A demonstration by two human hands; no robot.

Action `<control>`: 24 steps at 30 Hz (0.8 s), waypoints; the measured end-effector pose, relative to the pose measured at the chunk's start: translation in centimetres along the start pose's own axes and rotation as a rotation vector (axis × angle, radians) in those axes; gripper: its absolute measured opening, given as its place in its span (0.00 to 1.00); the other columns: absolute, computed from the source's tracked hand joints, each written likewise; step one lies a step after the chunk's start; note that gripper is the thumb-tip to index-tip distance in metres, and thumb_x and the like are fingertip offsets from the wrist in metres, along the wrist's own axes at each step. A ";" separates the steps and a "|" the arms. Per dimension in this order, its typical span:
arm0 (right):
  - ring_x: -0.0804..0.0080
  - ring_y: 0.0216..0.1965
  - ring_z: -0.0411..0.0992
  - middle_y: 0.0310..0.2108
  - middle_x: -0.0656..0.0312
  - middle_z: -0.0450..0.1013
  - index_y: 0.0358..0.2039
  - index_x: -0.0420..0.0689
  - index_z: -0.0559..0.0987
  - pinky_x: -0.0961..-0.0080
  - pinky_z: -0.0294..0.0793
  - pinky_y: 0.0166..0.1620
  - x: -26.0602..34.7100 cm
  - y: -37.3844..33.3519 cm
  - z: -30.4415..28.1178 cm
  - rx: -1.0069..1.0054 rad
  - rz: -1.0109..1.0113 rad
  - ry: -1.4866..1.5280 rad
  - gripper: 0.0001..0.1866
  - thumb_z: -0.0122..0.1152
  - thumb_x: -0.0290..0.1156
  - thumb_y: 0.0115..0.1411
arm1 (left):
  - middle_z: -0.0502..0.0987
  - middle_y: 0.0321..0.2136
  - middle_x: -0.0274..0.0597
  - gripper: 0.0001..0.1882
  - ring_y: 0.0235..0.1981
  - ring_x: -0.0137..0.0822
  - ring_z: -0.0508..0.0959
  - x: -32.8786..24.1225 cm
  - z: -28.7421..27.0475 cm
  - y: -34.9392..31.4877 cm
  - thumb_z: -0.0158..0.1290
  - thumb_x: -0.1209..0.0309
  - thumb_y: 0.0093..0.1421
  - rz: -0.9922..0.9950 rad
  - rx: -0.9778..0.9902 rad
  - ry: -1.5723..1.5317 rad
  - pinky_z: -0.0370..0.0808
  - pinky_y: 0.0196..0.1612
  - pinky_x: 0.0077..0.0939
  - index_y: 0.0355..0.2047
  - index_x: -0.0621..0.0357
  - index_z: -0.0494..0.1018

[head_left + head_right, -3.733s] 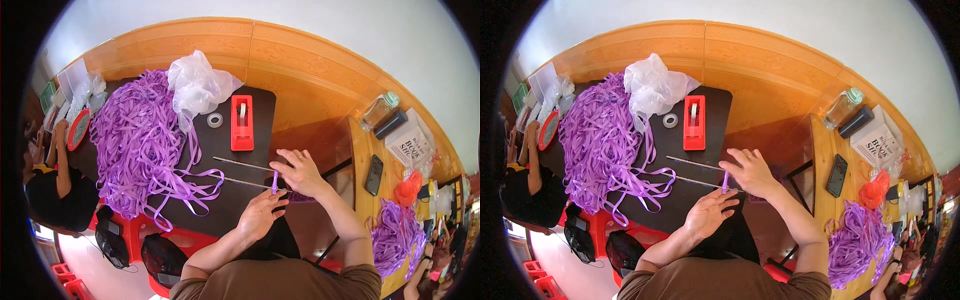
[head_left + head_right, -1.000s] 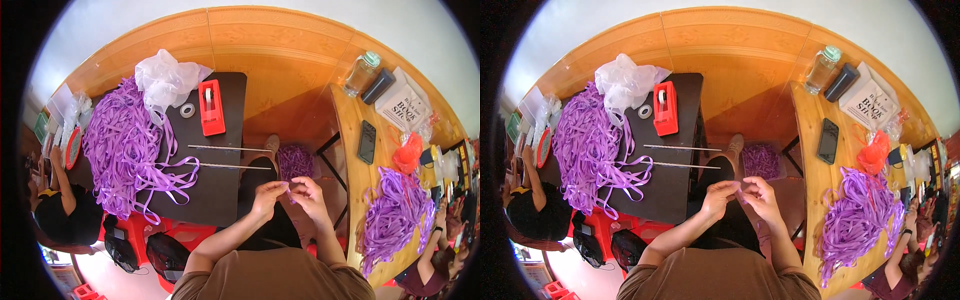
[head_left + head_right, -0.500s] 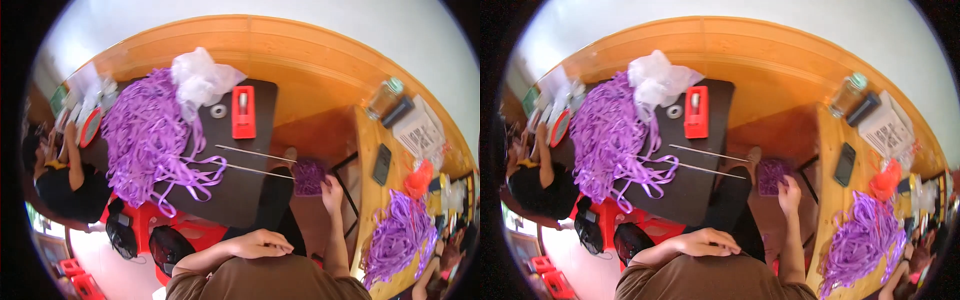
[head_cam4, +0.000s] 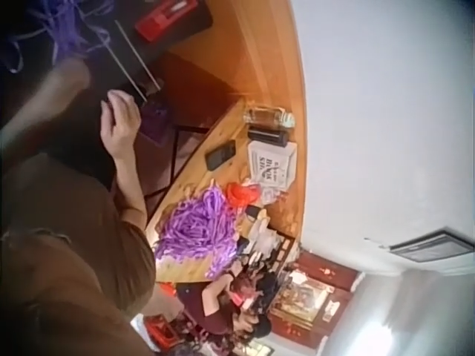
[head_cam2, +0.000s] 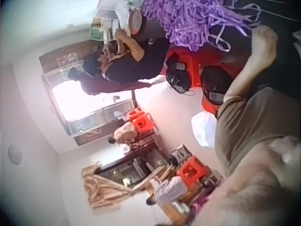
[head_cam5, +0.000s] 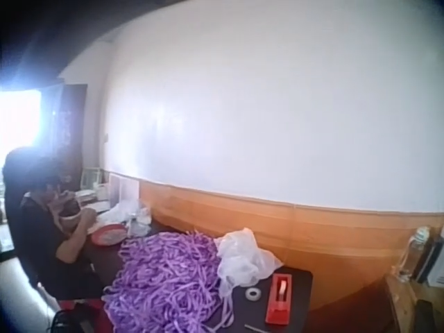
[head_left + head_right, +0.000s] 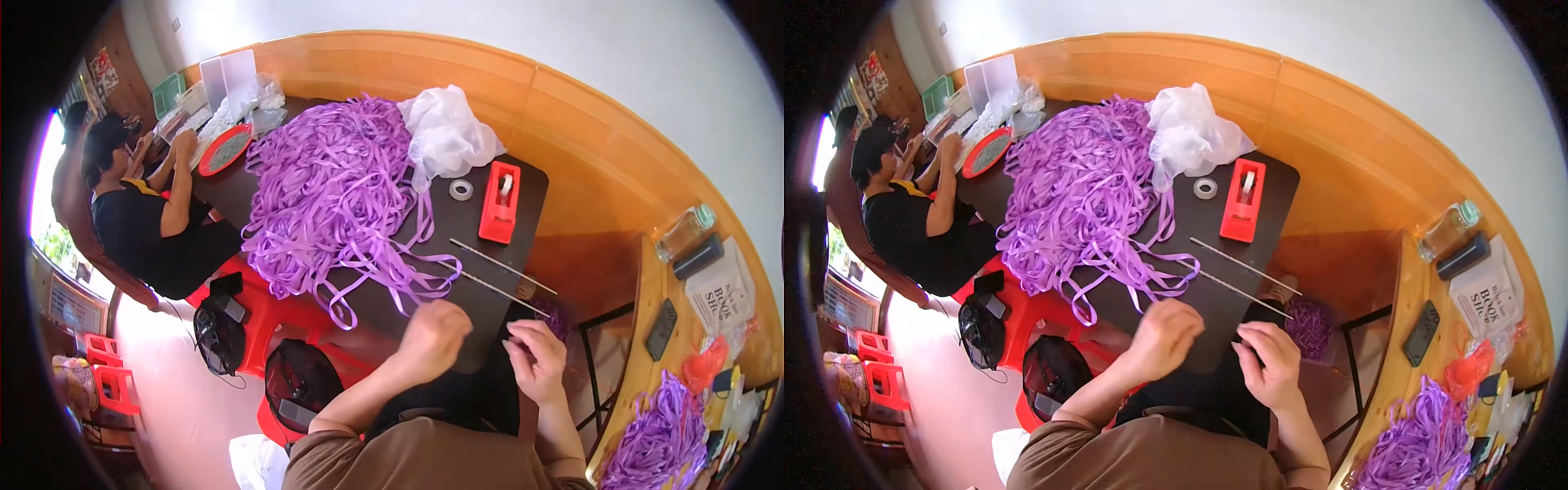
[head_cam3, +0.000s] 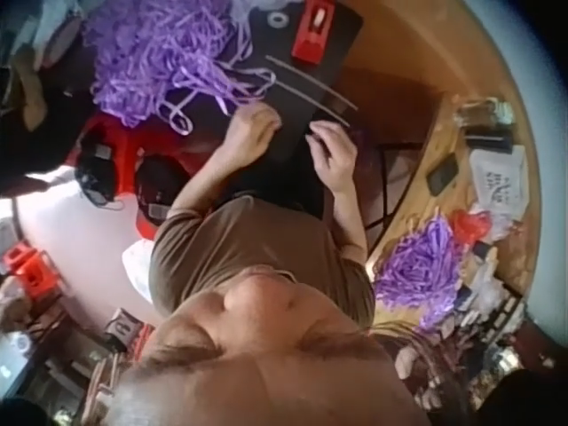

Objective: The person is wrapping purple ribbons around thin metal rods and securing them with tape to create decorative elements.

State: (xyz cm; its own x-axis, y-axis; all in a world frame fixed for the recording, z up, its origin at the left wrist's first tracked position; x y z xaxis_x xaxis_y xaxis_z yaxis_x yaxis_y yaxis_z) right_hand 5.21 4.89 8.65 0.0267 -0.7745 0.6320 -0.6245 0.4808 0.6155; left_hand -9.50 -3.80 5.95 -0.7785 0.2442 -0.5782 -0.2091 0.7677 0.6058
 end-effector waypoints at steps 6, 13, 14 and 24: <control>0.52 0.38 0.74 0.45 0.51 0.69 0.45 0.43 0.73 0.68 0.75 0.37 0.6 4.5 7.3 0.296 -0.131 -0.143 0.21 0.60 0.19 0.48 | 0.76 0.30 0.45 0.06 0.31 0.46 0.76 -1.5 -4.0 0.3 0.57 0.79 0.48 -0.016 -0.098 -0.035 0.72 0.34 0.37 0.29 0.63 0.75; 0.59 0.31 0.71 0.30 0.55 0.65 0.38 0.43 0.73 0.65 0.72 0.30 -0.6 6.0 13.9 0.387 -0.287 -0.446 0.16 0.57 0.25 0.45 | 0.77 0.29 0.48 0.06 0.32 0.46 0.77 3.0 -10.3 0.3 0.56 0.81 0.48 -0.175 -0.234 0.163 0.73 0.36 0.33 0.29 0.65 0.75; 0.60 0.29 0.71 0.28 0.57 0.65 0.33 0.43 0.72 0.65 0.71 0.29 -0.3 6.0 13.4 0.359 -0.298 -0.397 0.12 0.58 0.25 0.45 | 0.76 0.29 0.48 0.07 0.32 0.48 0.76 3.9 -11.0 0.5 0.57 0.80 0.48 -0.184 -0.263 0.191 0.73 0.36 0.36 0.30 0.65 0.75; 0.67 0.21 0.70 0.24 0.59 0.70 0.28 0.40 0.75 0.77 0.67 0.24 0.0 5.1 2.9 0.080 0.015 0.186 0.09 0.55 0.12 0.48 | 0.74 0.23 0.49 0.03 0.26 0.50 0.75 14.7 -12.6 3.6 0.54 0.77 0.49 -0.212 -0.142 0.282 0.71 0.30 0.38 0.24 0.64 0.76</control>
State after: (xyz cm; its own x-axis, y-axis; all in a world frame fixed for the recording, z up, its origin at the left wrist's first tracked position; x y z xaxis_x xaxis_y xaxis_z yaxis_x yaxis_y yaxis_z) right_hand -0.24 6.10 10.43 0.1561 -0.6742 0.7219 -0.6854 0.4522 0.5707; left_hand -29.14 -4.92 6.54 -0.8371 -0.0994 -0.5380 -0.4479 0.6891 0.5697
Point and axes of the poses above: each hand's wrist, its own y-axis towards the middle knuckle, its own z-axis out of the palm, x = y × z, the point moved 7 cm from there along y, towards the middle knuckle
